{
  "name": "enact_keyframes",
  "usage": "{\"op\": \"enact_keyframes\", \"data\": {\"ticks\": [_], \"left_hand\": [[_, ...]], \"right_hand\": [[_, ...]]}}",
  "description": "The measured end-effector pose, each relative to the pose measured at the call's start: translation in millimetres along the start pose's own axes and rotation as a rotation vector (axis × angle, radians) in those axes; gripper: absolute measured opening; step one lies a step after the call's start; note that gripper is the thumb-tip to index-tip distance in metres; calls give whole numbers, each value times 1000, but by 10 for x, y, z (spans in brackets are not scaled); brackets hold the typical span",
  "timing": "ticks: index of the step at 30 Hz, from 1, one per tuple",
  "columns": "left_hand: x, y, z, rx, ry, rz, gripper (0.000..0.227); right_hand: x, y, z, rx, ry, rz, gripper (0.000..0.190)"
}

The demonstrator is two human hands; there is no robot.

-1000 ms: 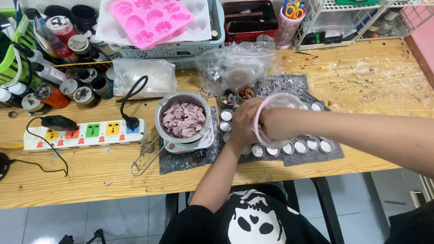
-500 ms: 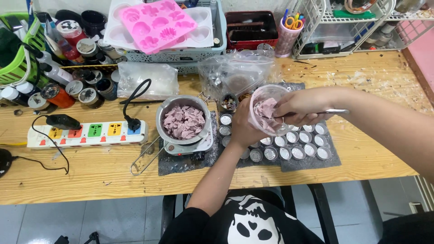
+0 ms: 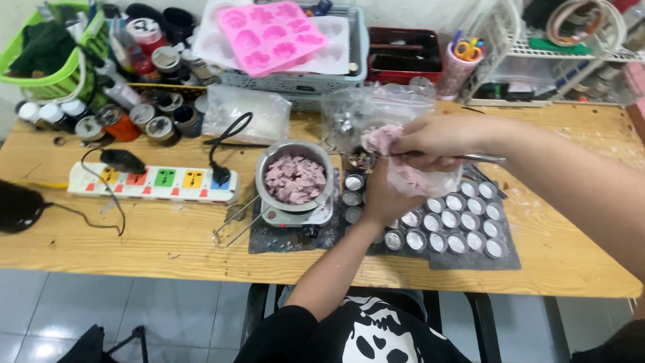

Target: The recorder is preparing wax chunks by scooping them into a melting pot and organizing small candle tins.

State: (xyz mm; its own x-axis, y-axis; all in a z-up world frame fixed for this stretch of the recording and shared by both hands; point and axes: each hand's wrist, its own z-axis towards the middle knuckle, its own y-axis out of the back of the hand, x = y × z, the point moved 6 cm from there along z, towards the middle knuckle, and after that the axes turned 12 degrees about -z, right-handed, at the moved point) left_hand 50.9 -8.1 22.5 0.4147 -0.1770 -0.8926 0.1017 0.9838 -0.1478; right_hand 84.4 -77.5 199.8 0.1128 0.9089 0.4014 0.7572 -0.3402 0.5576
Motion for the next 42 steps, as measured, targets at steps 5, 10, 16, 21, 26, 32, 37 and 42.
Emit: {"op": "enact_keyframes", "data": {"ticks": [5, 10, 16, 21, 26, 32, 37, 42], "left_hand": [[-259, 37, 30, 4, -9, -36, 75], [74, 73, -32, -8, -36, -45, 78], [169, -36, -102, 26, -137, -226, 74], [-155, 0, 10, 16, 58, -302, 85], [-548, 96, -11, -102, -420, 111, 87], [-667, 85, -141, -55, -728, 141, 85], [-701, 73, -158, 11, -781, 177, 69], [-604, 107, -152, 2, -799, 190, 50]], "right_hand": [[751, -440, 536, -294, 362, -371, 19], [1153, -710, 513, -682, 586, -829, 28], [974, -560, 362, -801, 565, -911, 19], [757, -198, -324, -839, 392, -852, 29], [356, -196, -974, -706, 148, -991, 21], [-251, -678, -701, -673, 2, -1297, 11], [-340, -917, -320, -833, 32, -1542, 9], [-453, -955, -278, -695, 96, -1339, 7]]}}
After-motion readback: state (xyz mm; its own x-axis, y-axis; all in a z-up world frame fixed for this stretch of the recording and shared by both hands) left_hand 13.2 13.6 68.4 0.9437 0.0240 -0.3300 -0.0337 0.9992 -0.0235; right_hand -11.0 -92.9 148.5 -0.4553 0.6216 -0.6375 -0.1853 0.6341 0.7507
